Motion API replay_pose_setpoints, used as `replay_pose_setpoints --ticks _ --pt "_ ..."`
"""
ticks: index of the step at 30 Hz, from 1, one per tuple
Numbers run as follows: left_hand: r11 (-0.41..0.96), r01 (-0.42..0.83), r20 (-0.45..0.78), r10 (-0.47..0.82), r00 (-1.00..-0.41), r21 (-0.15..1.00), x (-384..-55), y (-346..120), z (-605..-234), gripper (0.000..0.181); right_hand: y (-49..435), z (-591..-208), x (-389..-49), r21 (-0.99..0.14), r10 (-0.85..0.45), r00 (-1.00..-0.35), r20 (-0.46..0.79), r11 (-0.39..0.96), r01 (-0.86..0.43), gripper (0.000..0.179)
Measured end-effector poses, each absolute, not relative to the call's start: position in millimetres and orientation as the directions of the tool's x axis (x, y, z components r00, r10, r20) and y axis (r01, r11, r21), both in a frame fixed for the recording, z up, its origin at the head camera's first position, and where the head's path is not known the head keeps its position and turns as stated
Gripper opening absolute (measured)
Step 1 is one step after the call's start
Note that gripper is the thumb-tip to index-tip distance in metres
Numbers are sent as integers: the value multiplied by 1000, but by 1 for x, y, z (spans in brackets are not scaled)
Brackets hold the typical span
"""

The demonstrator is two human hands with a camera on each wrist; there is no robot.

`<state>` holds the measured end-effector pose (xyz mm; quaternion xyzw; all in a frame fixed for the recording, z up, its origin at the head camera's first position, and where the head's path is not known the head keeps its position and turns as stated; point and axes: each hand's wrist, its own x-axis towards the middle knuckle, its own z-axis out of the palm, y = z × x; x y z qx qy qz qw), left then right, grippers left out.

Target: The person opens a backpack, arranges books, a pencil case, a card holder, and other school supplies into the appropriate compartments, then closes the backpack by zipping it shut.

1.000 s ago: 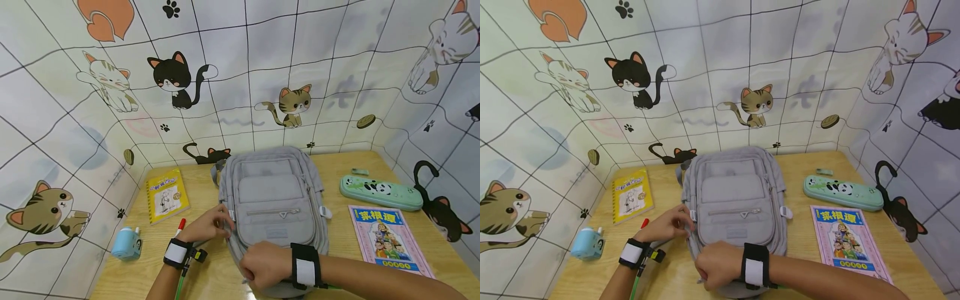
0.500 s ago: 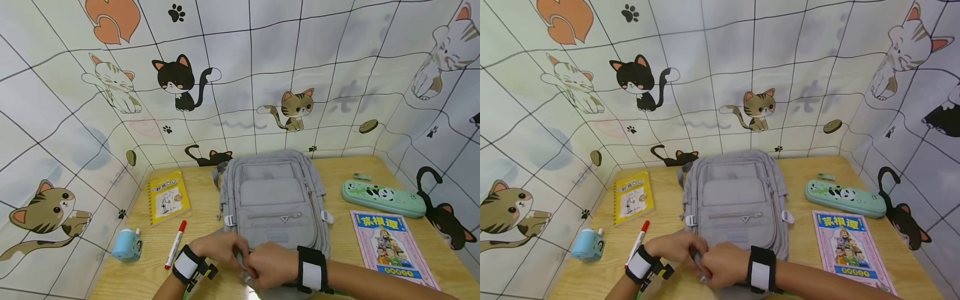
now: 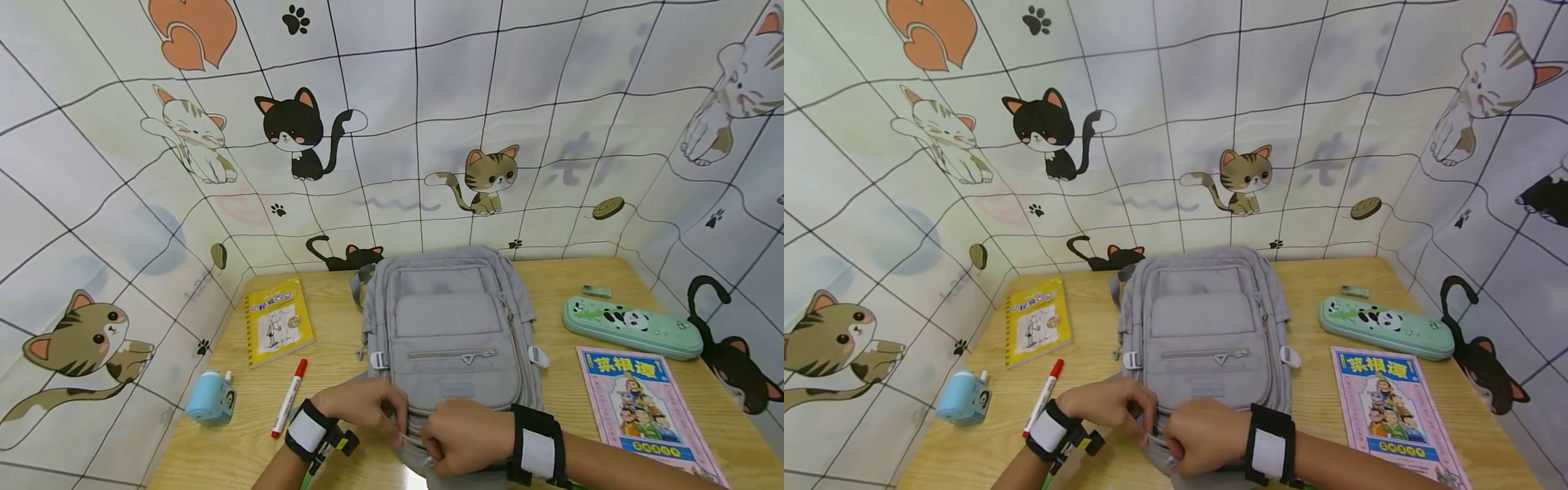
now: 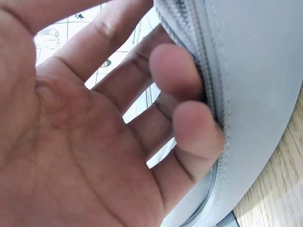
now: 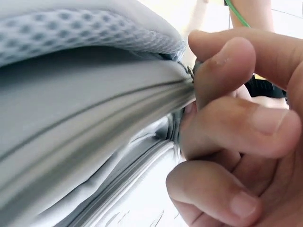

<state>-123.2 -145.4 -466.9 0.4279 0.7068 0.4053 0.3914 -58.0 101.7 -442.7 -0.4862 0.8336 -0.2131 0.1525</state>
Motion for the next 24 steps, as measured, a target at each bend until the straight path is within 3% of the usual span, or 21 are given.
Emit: replay_pose_setpoints --ticks 9,24 --pt "319 304 -211 917 -340 897 -123 -144 -467 7 126 -443 -57 -572 -883 -466 -54 409 -711 25" --pt "335 287 -225 908 -354 897 -121 -145 -465 6 169 -446 -58 -687 -853 -506 -127 444 -575 25"
